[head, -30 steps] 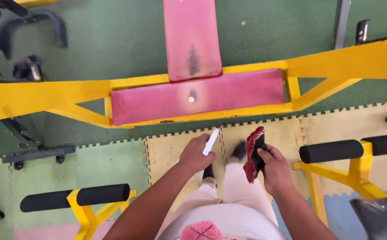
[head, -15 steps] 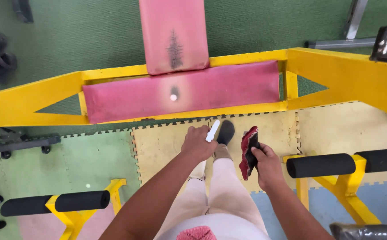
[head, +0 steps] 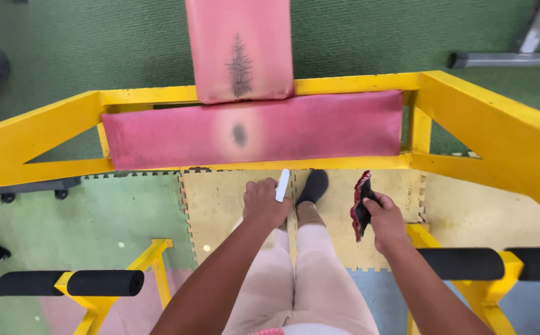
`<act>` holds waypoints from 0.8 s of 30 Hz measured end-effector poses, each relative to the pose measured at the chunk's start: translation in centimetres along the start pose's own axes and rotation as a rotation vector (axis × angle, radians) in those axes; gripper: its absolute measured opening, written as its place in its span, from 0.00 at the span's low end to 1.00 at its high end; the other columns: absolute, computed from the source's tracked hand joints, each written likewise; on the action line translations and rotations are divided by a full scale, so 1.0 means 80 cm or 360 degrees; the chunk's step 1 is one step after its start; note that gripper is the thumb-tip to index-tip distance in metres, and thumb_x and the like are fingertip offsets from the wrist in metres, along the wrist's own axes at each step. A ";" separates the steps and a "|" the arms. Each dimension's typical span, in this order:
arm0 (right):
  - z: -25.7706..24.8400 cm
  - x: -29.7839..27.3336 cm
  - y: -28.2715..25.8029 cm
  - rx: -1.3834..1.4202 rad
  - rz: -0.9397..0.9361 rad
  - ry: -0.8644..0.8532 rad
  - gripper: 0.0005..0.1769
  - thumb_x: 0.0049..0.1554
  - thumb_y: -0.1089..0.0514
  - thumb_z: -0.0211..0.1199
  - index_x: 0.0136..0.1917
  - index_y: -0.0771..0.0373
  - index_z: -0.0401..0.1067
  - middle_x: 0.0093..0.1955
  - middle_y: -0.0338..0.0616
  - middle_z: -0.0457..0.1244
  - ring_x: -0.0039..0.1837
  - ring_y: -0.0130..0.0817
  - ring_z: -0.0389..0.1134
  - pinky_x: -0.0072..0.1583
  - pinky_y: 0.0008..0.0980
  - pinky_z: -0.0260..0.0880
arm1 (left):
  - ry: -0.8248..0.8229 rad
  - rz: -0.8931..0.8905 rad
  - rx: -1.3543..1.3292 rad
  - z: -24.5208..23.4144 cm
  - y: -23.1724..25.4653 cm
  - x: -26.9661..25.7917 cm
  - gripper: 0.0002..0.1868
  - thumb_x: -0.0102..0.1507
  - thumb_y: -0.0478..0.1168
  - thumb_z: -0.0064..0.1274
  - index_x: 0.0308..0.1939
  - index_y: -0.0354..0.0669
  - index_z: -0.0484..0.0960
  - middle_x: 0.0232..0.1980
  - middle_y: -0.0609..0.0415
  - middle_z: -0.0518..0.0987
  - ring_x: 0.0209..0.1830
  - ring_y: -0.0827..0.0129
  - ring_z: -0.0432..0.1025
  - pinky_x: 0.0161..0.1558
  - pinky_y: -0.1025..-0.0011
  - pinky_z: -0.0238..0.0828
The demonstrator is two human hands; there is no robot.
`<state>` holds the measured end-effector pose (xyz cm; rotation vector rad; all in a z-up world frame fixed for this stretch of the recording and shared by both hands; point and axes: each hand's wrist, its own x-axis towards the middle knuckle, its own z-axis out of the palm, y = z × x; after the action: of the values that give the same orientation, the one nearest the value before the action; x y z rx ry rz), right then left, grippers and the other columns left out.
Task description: Wipe down and disinfect various gym machines and weight benches using a spray bottle and cleaning cloth.
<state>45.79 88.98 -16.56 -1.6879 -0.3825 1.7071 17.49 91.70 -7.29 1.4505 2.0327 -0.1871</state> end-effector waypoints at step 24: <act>0.023 0.214 0.015 -0.1190 -0.0801 0.0559 0.16 0.63 0.57 0.63 0.63 0.63 0.73 0.57 0.52 0.65 0.54 0.47 0.69 0.56 0.46 0.69 | 0.1011 0.0651 -0.0264 -0.001 -0.005 0.197 0.45 0.63 0.58 0.61 0.78 0.51 0.58 0.70 0.46 0.74 0.66 0.49 0.69 0.62 0.38 0.54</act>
<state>45.24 99.74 -30.01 -2.1057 -1.2636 0.9103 14.02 104.23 -16.16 1.9389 2.0780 0.6745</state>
